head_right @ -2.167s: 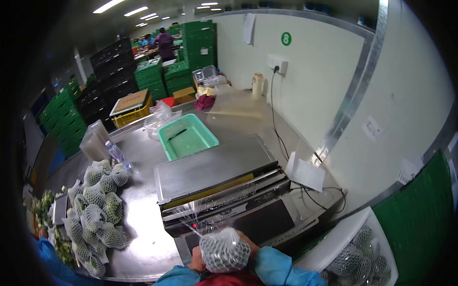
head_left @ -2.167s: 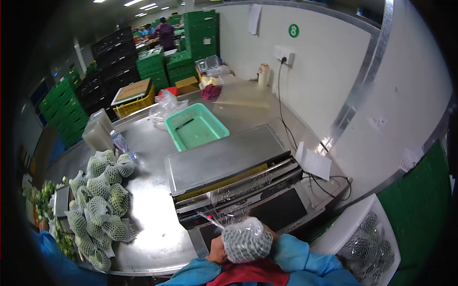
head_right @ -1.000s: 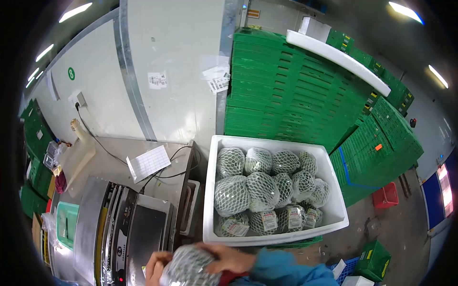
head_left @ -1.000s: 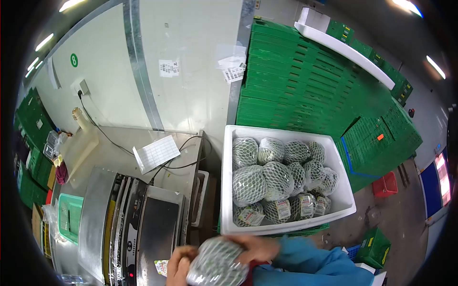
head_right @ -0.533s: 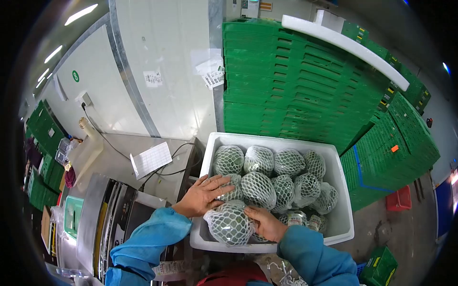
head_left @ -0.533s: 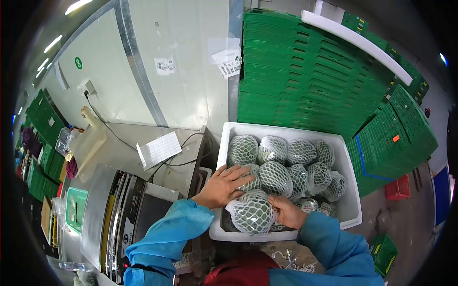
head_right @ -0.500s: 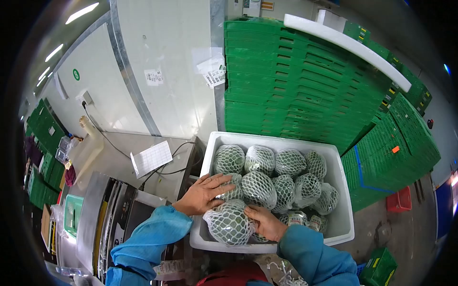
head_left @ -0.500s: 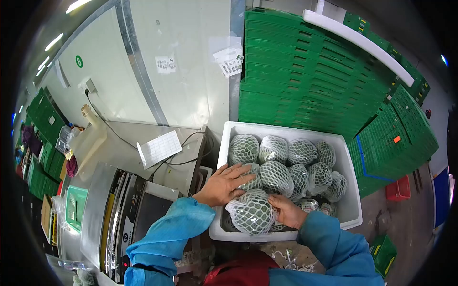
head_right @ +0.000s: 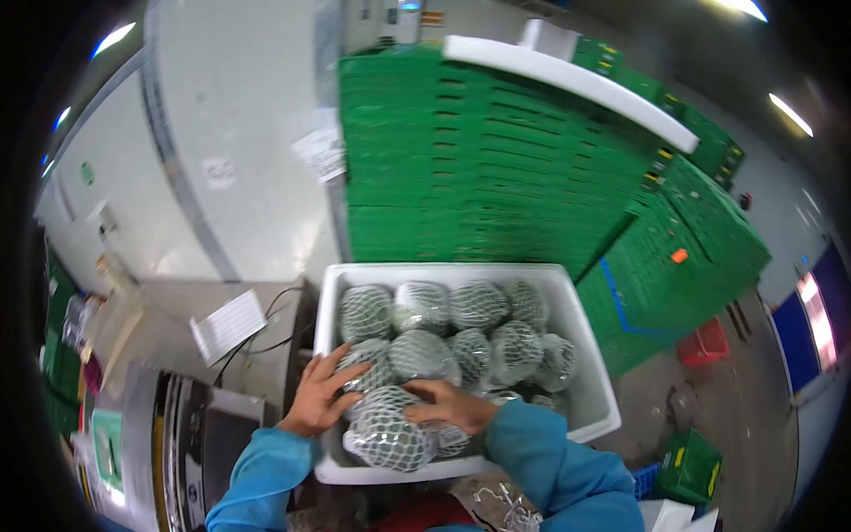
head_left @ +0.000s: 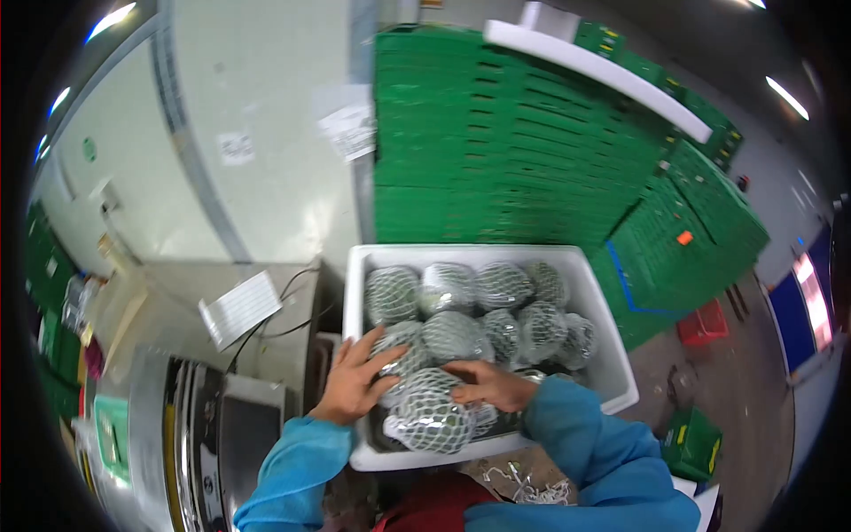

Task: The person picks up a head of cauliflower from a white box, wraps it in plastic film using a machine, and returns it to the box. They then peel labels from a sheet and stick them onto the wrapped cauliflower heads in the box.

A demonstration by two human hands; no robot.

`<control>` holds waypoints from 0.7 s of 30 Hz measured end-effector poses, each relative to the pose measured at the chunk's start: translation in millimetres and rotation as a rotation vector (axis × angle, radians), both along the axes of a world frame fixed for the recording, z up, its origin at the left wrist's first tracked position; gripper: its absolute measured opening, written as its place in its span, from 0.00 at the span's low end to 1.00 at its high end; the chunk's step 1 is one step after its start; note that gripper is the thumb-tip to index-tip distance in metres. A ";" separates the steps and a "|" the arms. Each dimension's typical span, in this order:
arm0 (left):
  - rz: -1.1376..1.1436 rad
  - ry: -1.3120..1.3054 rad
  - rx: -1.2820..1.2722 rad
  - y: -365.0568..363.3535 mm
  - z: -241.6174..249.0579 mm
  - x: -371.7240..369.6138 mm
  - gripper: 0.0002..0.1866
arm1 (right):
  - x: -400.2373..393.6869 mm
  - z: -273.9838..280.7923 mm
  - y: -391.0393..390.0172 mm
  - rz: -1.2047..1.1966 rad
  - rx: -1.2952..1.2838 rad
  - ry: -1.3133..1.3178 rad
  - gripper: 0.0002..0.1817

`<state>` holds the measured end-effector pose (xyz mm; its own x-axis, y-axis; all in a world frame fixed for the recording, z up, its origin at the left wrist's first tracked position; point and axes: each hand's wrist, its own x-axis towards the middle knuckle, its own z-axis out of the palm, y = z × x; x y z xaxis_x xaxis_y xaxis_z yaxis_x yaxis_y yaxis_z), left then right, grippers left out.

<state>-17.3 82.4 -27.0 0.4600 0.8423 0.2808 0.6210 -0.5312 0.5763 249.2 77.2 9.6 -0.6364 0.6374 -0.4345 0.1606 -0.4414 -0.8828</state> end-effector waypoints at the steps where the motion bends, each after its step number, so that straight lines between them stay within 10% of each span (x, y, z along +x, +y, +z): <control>1: 0.001 0.023 -0.006 0.4 -0.2 0.9 0.25 | 4.5 -4.0 -3.4 -0.057 0.019 0.049 0.36; 10: -0.010 -0.017 -0.070 1.5 1.6 7.3 0.24 | 210.1 33.8 -52.0 -0.657 0.172 -0.391 0.43; 16: -0.023 -0.042 -0.074 3.2 -1.3 8.4 0.26 | 263.9 -4.7 -33.3 -0.347 0.119 -0.867 0.47; 21: 0.015 0.113 0.090 -11.5 42.1 31.7 0.26 | 261.1 -4.7 -33.6 -0.248 0.151 -0.707 0.41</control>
<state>14.4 70.9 15.1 0.4803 0.8231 0.3030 0.6874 -0.5678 0.4528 510.2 43.6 5.0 -0.0699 0.8099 -0.5823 0.6216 -0.4212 -0.6604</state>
